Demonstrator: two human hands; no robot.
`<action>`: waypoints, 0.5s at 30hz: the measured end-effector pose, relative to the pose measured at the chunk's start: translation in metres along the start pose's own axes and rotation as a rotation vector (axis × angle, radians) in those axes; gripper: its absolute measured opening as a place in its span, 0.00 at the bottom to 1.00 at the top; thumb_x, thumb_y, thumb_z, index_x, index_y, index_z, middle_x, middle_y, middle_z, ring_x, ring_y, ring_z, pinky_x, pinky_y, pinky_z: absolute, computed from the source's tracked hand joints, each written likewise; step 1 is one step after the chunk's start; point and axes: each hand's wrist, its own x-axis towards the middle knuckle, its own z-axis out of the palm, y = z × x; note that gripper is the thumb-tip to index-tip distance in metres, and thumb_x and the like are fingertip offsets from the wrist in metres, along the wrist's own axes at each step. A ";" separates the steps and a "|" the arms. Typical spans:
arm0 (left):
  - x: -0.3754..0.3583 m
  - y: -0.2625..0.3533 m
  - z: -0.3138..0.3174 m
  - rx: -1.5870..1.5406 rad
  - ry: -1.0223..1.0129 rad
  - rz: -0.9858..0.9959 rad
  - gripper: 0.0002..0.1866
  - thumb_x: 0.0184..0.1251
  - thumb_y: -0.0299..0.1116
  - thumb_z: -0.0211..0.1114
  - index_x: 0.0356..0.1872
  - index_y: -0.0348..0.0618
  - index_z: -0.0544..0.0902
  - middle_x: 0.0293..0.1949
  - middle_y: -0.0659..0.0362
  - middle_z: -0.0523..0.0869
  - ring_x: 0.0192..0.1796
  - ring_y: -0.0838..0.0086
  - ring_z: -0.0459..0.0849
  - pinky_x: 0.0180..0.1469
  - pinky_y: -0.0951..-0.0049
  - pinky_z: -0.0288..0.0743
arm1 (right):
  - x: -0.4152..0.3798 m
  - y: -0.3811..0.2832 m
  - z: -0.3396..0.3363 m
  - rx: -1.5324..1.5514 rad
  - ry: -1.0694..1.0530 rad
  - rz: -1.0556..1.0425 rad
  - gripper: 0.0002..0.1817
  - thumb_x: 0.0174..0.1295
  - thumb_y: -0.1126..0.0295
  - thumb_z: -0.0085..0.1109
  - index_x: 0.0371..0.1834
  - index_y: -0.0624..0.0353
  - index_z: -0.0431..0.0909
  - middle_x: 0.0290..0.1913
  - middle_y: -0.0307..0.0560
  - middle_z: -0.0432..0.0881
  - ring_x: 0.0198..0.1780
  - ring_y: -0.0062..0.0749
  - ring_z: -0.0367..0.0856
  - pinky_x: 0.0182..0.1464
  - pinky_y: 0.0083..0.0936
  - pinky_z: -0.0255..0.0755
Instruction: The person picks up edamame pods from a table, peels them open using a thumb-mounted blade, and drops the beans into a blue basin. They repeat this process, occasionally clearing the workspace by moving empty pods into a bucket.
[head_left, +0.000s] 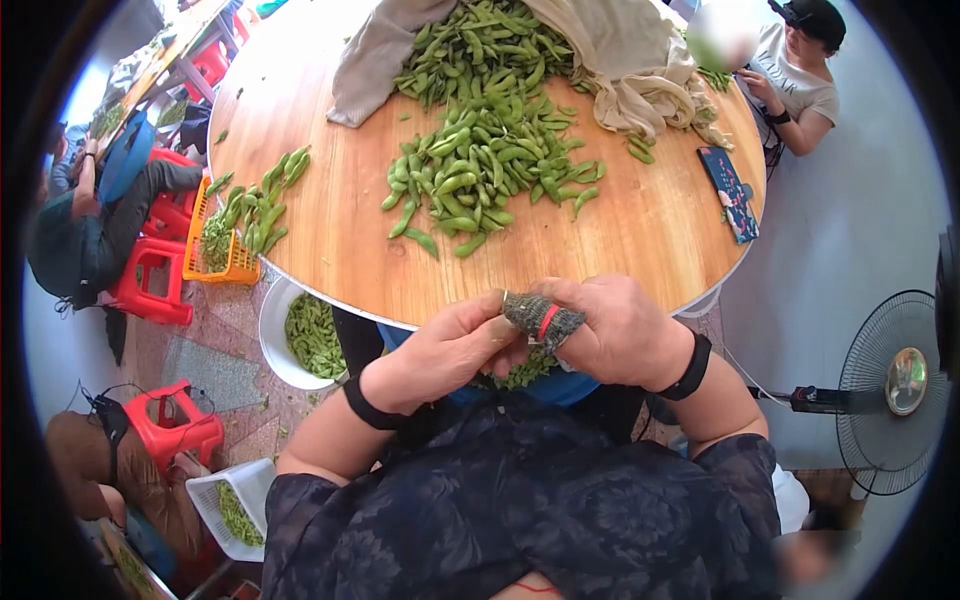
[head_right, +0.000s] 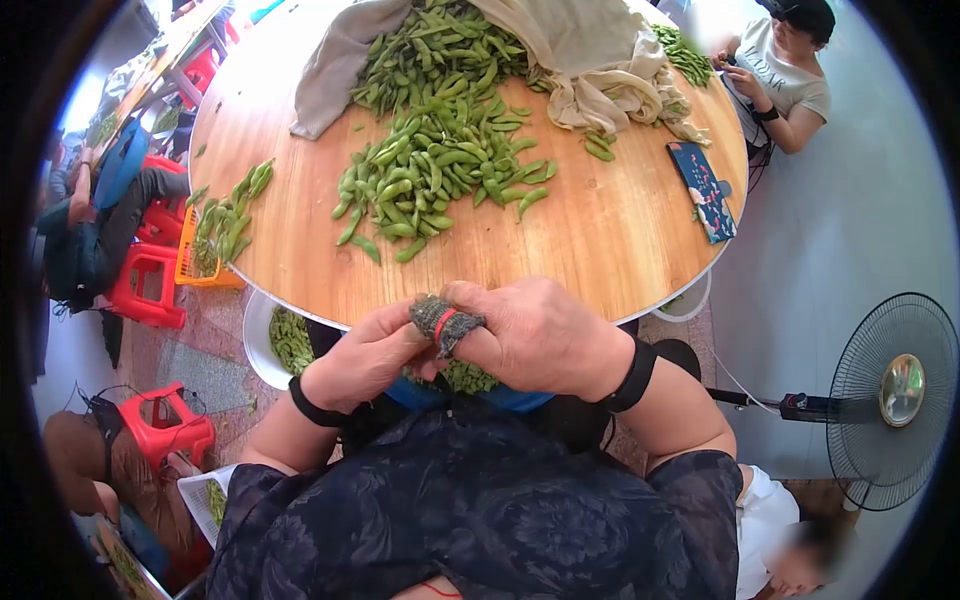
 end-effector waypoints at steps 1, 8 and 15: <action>0.003 -0.005 0.001 -0.002 0.002 -0.003 0.11 0.76 0.39 0.51 0.44 0.44 0.76 0.33 0.69 0.78 0.30 0.88 0.72 0.33 0.86 0.67 | 0.000 -0.002 0.002 -0.006 0.009 0.000 0.14 0.55 0.75 0.56 0.45 0.62 0.74 0.39 0.49 0.78 0.24 0.37 0.80 0.25 0.29 0.75; 0.005 -0.020 -0.001 -0.136 0.082 0.164 0.09 0.74 0.38 0.57 0.42 0.43 0.76 0.26 0.71 0.71 0.26 0.88 0.66 0.27 0.86 0.62 | -0.010 -0.008 0.017 1.171 0.034 0.804 0.10 0.67 0.73 0.44 0.49 0.62 0.69 0.27 0.37 0.72 0.19 0.15 0.69 0.22 0.15 0.65; -0.004 -0.017 0.000 0.243 0.169 0.239 0.11 0.71 0.35 0.61 0.31 0.38 0.75 0.21 0.70 0.69 0.25 0.86 0.64 0.26 0.80 0.61 | -0.002 -0.014 0.014 1.283 -0.045 0.838 0.08 0.67 0.73 0.41 0.46 0.60 0.68 0.25 0.34 0.71 0.18 0.13 0.64 0.21 0.14 0.60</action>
